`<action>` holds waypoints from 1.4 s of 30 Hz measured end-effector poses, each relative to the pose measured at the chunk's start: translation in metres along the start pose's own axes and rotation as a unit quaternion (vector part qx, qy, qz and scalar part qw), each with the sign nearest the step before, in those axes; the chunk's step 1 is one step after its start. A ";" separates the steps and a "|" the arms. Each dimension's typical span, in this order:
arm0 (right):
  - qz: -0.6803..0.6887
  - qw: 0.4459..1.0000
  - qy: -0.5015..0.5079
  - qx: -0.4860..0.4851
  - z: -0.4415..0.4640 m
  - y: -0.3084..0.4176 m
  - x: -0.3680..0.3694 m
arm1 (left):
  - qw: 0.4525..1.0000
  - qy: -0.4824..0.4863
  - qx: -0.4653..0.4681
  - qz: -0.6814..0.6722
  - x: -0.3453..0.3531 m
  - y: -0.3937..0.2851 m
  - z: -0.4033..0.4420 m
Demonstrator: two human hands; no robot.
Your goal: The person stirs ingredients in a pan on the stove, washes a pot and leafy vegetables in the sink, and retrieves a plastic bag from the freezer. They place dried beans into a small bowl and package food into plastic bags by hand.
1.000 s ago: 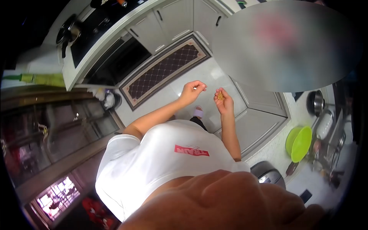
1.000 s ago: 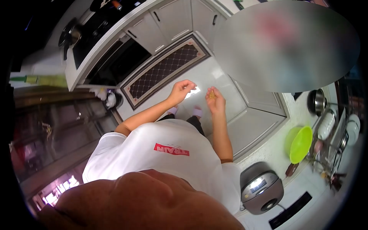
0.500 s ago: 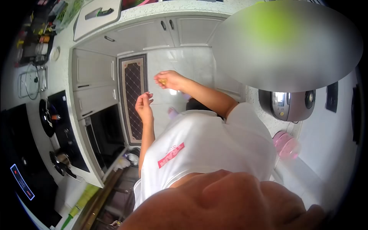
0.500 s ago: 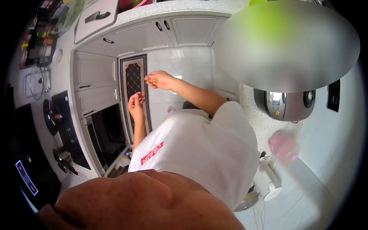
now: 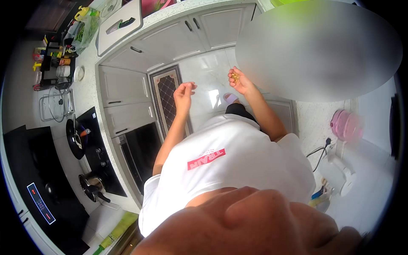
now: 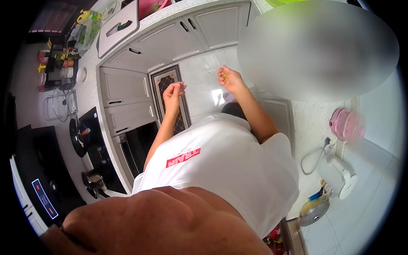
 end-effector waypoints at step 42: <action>0.181 0.956 -0.068 -0.220 0.176 0.269 0.088 | 0.829 0.406 0.125 0.365 0.280 -0.203 0.560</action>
Point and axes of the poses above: each hand's wrist, its own z-axis towards the middle knuckle, its own x-axis out of the palm, y = z × x, the point moved 2 cm from there along z, towards the middle knuckle, and after that the axes turned 9 degrees about -y, right-handed, at the moved point
